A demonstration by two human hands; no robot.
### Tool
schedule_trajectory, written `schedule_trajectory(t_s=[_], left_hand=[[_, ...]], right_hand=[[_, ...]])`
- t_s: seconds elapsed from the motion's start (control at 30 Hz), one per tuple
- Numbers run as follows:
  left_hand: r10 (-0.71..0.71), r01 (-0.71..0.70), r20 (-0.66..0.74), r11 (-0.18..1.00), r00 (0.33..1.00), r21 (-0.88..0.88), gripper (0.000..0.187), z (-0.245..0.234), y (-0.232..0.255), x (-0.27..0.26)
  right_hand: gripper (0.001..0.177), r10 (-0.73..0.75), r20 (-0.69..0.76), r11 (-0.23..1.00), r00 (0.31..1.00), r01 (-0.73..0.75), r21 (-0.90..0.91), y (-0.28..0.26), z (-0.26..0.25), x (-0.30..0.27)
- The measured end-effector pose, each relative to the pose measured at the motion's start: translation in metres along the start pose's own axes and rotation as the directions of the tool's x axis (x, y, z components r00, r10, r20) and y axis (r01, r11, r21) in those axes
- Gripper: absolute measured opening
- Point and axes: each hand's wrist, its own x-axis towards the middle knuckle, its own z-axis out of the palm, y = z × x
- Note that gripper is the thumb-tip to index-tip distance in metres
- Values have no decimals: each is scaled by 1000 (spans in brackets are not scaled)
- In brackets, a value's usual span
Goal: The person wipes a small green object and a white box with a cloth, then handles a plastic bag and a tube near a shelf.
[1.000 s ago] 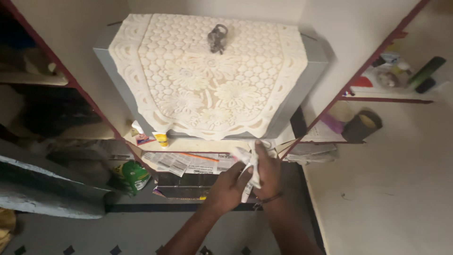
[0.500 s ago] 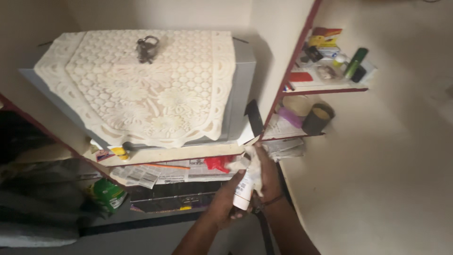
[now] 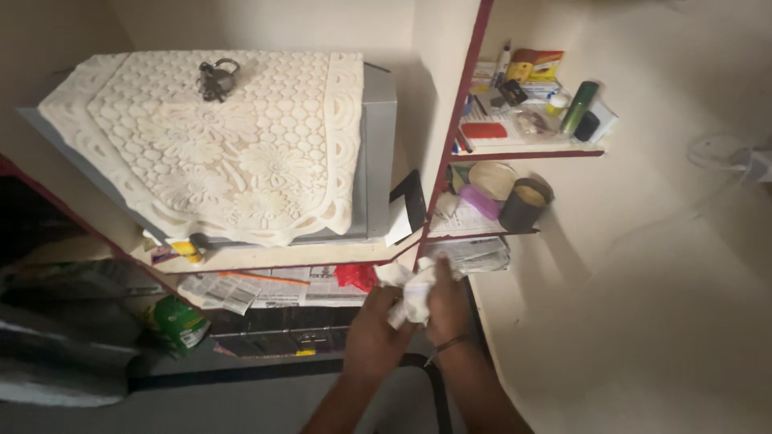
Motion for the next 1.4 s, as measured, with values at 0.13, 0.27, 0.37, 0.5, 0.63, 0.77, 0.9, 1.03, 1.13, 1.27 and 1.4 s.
schedule_trajectory(t_s=[0.13,0.27,0.37,0.5,0.63,0.77,0.9,1.03,1.13,1.27,1.4], left_hand=[[-469,821,676,268,568,-504,50,-5,-10,2],[-404,740,631,226,663,-633,47,7,-2,-11],[-385,472,283,796,878,-380,54,18,10,-12],[-76,77,39,997,996,-22,54,7,18,-15],[-114,140,155,975,981,-172,51,-5,12,-13],[-305,756,694,200,652,-623,41,-18,-5,-10],[-363,621,513,318,778,-717,32,-10,-6,-11],[-198,277,202,800,959,-533,39,-12,4,-5],[-83,89,80,993,993,-75,49,-26,7,1],[-253,312,186,815,950,-488,45,-36,-3,-1],[-387,746,643,238,660,-622,33,-48,-22,0]], right_hand=[[46,60,76,963,995,-78,259,-27,-14,5],[43,96,135,941,986,-134,311,-39,-3,3],[49,80,120,968,990,-105,226,-38,-1,1],[47,127,47,966,991,-134,220,-27,7,1],[50,60,97,975,994,-79,209,-24,5,-2],[44,187,138,940,973,-218,263,-39,13,-8],[48,102,209,966,973,-147,214,-47,21,-15],[63,34,103,951,994,0,-310,-50,29,-24],[59,139,19,981,990,-135,-142,-46,45,-29],[60,156,202,986,967,-164,21,-48,53,-39],[67,214,331,931,919,-294,215,-44,60,-44]])
